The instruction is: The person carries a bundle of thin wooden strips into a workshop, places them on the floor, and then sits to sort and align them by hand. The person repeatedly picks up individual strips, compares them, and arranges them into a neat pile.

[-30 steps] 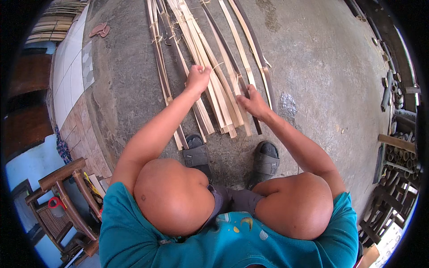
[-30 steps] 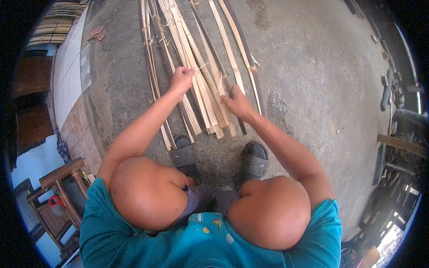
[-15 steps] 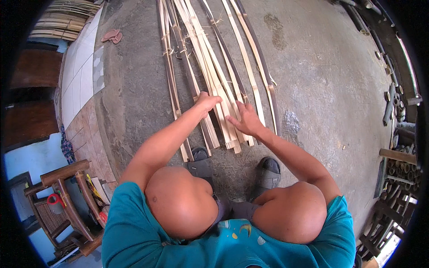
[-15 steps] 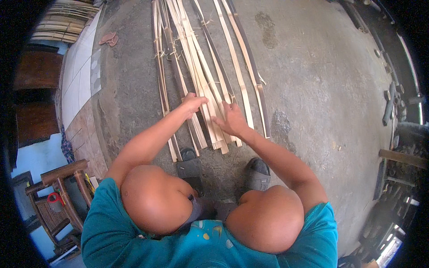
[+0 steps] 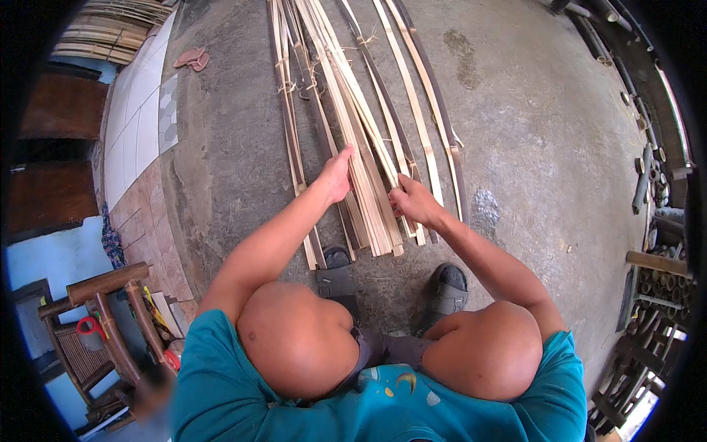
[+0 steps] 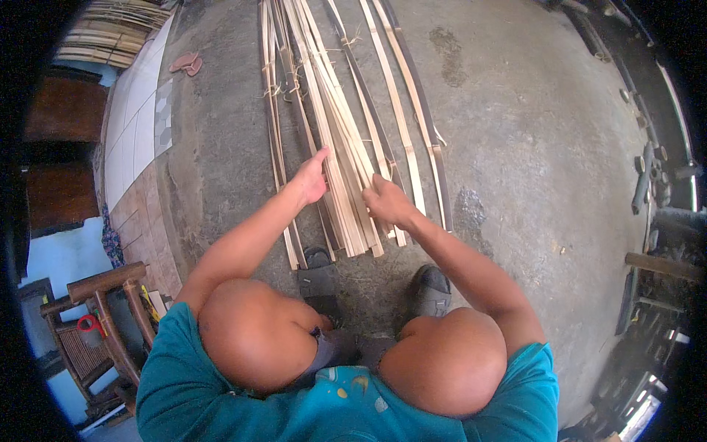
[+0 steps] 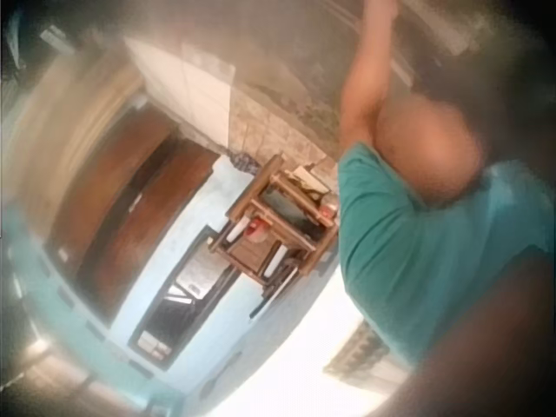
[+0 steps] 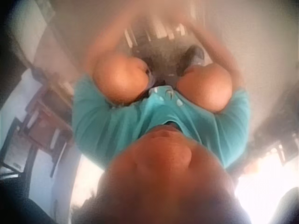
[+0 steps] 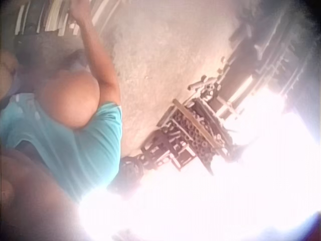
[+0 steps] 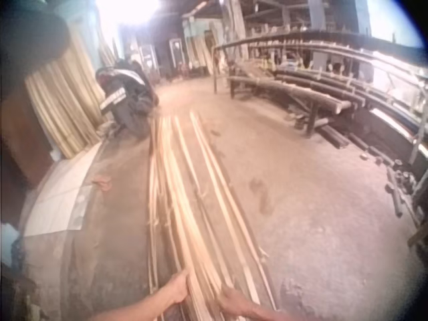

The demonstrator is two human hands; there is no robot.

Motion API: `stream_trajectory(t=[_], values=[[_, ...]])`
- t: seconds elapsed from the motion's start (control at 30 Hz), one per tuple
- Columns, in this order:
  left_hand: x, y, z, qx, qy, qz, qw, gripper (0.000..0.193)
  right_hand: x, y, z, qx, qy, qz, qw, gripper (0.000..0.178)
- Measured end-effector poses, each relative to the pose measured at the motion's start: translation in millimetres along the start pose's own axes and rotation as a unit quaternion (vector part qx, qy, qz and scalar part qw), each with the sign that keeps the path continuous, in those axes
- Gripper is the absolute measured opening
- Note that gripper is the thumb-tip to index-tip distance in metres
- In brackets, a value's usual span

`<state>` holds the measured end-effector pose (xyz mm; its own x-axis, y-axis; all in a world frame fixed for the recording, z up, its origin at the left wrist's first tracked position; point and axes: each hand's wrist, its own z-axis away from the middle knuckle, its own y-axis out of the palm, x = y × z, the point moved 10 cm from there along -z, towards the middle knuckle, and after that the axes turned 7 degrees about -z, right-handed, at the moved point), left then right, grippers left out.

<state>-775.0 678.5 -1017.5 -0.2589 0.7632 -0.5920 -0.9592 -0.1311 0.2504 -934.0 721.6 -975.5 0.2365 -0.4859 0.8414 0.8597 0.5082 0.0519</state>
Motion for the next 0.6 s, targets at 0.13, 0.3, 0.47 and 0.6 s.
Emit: stream_trajectory(t=[0.13, 0.3, 0.47, 0.6], values=[[2.6, -4.6, -13.6, -0.006, 0.011, -0.019, 1.000, 0.059, -38.3, 3.4, 1.2, 0.004, 0.059, -0.245, 0.968, 0.047], [-6.5, -14.6, -12.4, -0.001, 0.047, -0.049, 0.998, 0.057, -49.1, 18.7, 9.8, 0.056, 0.078, -0.304, 0.948, 0.053], [-12.2, -4.5, -6.6, -0.003, 0.042, -0.109, 0.993, 0.037, -78.3, 21.9, 4.4, 0.090, 0.073, -0.383, 0.916, 0.070], [-10.0, -8.1, -13.4, -0.013, 0.056, -0.081, 0.995, 0.038, -68.5, 28.0, 11.4, 0.133, 0.069, -0.377, 0.914, 0.067]])
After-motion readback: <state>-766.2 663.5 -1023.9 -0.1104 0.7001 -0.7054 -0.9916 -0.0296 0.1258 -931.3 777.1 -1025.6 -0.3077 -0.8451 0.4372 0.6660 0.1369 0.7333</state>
